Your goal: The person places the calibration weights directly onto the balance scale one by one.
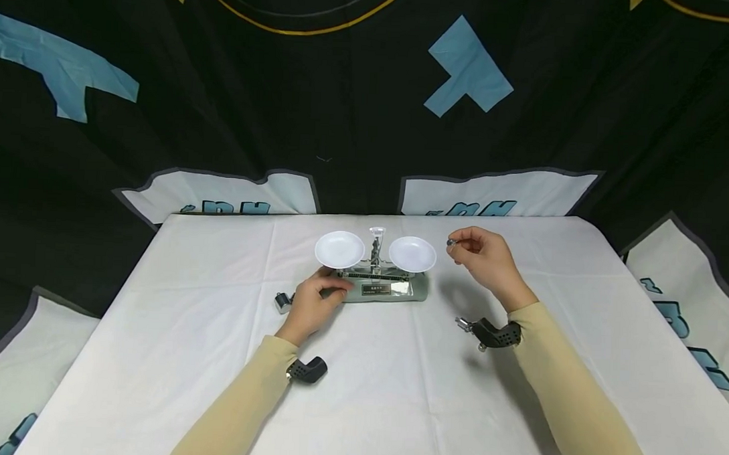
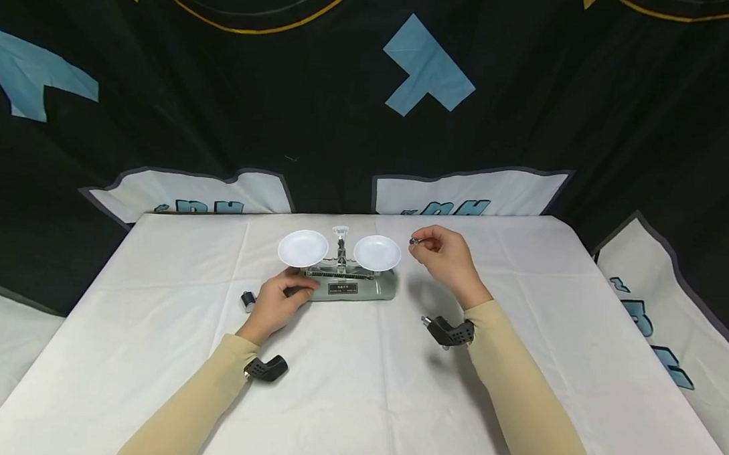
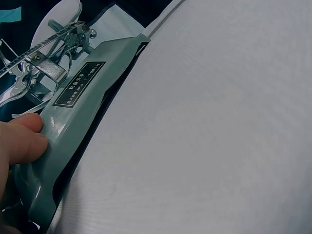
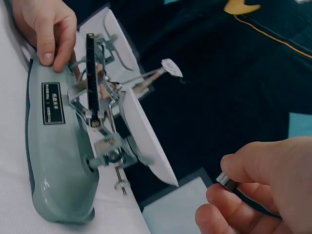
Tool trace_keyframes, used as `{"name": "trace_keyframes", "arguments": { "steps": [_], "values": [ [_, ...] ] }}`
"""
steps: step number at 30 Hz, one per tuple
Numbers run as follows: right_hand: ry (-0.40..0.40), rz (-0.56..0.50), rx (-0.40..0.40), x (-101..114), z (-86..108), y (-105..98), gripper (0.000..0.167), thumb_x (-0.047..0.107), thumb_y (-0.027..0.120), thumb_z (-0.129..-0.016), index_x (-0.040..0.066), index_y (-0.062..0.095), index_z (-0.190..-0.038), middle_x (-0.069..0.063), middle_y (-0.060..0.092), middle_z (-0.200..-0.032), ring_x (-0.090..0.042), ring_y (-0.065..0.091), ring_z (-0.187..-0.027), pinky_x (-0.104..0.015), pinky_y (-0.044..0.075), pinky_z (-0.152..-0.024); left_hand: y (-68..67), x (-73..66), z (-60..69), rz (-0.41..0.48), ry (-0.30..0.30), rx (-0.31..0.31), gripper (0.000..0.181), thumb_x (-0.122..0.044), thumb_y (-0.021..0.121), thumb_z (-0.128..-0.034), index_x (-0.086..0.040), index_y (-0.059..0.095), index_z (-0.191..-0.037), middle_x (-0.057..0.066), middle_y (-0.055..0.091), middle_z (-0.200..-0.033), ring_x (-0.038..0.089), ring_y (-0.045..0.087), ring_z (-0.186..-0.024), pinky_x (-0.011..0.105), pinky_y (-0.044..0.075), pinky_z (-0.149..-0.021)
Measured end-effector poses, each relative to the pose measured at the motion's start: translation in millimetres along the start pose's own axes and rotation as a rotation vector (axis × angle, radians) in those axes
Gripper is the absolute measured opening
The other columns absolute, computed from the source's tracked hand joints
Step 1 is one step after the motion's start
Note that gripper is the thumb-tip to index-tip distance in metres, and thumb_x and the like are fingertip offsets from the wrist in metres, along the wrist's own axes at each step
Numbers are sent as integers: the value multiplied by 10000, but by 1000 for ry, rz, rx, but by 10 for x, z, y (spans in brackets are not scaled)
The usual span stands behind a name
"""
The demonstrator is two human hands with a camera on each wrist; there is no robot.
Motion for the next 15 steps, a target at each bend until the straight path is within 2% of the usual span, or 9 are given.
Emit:
{"name": "trace_keyframes", "arguments": {
  "steps": [6,11,14,15],
  "values": [
    [-55,34,-2,152,-96,115,235,120,666,-951,11,683,-1159,-171,704,-1109,-239,617,-981,-262,511,-786,-7,4,-7,-9,4,2,165,7,692,-863,-45,793,-982,242,512,-1517,420,478,-1433,568,393,-1189],
    [-98,50,1,232,-142,217,242,103,674,-942,0,691,-1160,-196,721,-1140,-328,653,-1096,-384,536,-875,-5,10,-2,-7,5,4,160,7,692,-867,-37,792,-984,244,512,-1516,417,475,-1435,561,398,-1188],
    [-141,60,2,269,-156,280,235,95,687,-934,-4,699,-1147,-208,730,-1133,-347,661,-1115,-458,533,-943,-5,11,-2,-2,8,3,154,7,694,-869,-33,791,-981,244,515,-1513,408,458,-1451,551,393,-1195],
    [-152,62,3,281,-158,299,229,94,693,-932,-3,701,-1140,-208,731,-1126,-344,659,-1110,-449,526,-930,-4,11,-2,-1,9,4,152,7,695,-869,-32,791,-981,244,516,-1512,405,451,-1456,547,392,-1197]
  ]
}}
Point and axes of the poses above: each hand's wrist, its own z-axis away from the middle knuckle, its own y-axis out of the palm, x = y × z, the point moved 3 cm from there along -z, towards the middle knuckle
